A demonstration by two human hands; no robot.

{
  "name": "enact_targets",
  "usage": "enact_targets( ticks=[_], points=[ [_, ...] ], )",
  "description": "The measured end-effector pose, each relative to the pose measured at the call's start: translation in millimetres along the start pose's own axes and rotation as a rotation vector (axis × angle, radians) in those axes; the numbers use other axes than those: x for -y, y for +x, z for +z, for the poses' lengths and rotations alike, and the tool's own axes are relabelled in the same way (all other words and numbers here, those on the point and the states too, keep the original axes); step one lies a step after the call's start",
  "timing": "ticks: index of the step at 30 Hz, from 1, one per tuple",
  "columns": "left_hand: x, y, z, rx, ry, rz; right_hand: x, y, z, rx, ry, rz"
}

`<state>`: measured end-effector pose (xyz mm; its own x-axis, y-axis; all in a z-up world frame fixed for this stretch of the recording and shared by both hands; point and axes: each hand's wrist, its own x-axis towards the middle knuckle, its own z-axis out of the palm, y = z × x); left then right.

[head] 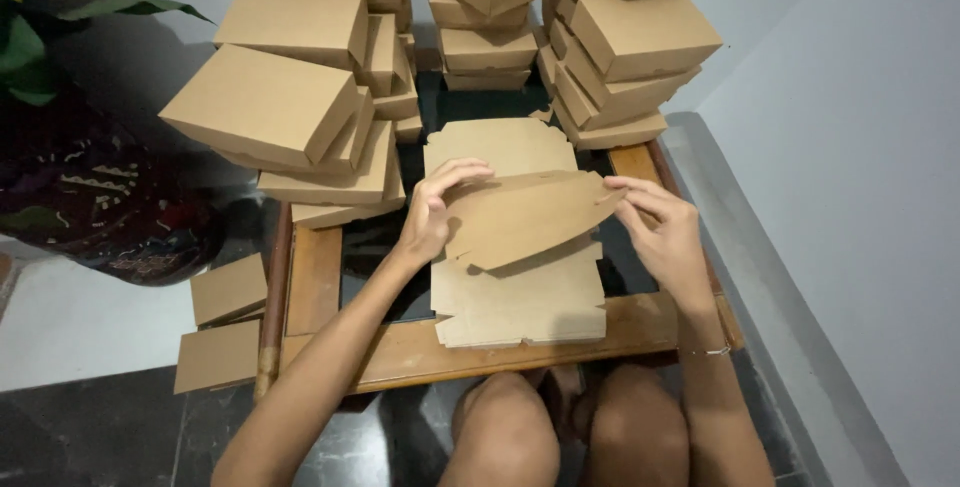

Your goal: Assembling a cardboard box by folding its flaps and pressing them into place.

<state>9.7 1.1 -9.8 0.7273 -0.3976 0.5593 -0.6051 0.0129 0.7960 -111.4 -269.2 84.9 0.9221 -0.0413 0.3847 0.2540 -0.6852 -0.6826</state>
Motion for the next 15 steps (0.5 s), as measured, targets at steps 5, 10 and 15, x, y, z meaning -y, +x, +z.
enact_targets(
  ticks=[5,10,15],
  points=[
    [0,1,-2,-0.007,-0.014,0.03,-7,12,13,-0.153,-0.001,-0.027],
    [0,-1,-4,-0.014,0.015,0.083,-11,32,22,-0.215,0.032,0.115],
    [-20,-3,3,-0.219,0.19,0.041,4,45,23,-0.259,0.032,0.11]
  ],
)
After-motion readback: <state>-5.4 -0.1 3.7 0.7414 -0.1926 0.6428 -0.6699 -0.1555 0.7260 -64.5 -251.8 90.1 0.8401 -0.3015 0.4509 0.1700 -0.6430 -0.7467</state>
